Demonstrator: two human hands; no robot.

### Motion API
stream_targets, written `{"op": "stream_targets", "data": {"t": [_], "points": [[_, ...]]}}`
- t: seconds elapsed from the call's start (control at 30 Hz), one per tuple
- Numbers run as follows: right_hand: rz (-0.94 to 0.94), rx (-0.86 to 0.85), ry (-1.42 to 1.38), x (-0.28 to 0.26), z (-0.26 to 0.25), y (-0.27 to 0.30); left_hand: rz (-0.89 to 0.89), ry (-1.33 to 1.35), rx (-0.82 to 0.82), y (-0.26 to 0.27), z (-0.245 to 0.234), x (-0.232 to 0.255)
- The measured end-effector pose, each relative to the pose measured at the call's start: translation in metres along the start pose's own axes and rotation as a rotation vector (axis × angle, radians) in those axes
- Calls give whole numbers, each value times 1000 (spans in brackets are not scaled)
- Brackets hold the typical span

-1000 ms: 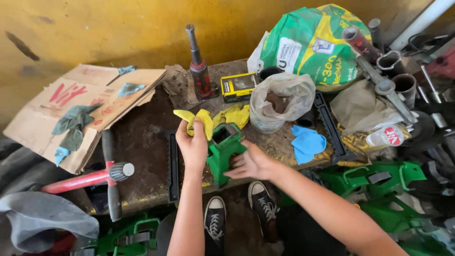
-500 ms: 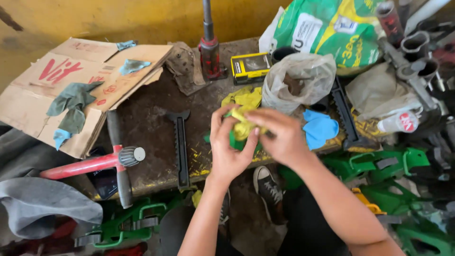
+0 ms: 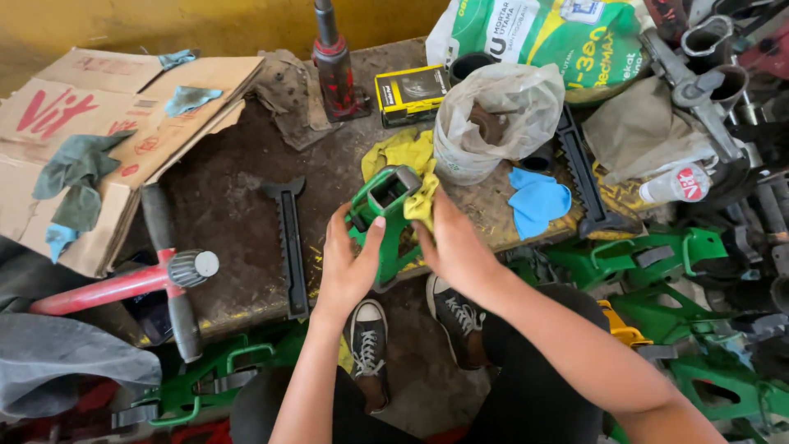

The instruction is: The person cleans a green metal part using a yellow cloth. They wipe the exterior and interior surfaces of the part, turning it over to access different sides.

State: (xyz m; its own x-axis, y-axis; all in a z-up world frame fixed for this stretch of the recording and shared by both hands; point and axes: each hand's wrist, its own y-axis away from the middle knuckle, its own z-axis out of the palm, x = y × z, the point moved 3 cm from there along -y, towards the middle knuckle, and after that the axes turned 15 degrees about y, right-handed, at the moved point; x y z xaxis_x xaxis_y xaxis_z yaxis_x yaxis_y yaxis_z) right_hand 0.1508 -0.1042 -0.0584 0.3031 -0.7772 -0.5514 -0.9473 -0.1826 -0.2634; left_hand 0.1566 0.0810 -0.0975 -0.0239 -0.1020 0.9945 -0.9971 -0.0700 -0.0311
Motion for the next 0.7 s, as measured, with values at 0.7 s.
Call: {"op": "stream_targets", "data": {"t": [0.7], "points": [[668, -417, -725, 76, 56, -4, -103, -40, -45, -6, 25, 5]]}}
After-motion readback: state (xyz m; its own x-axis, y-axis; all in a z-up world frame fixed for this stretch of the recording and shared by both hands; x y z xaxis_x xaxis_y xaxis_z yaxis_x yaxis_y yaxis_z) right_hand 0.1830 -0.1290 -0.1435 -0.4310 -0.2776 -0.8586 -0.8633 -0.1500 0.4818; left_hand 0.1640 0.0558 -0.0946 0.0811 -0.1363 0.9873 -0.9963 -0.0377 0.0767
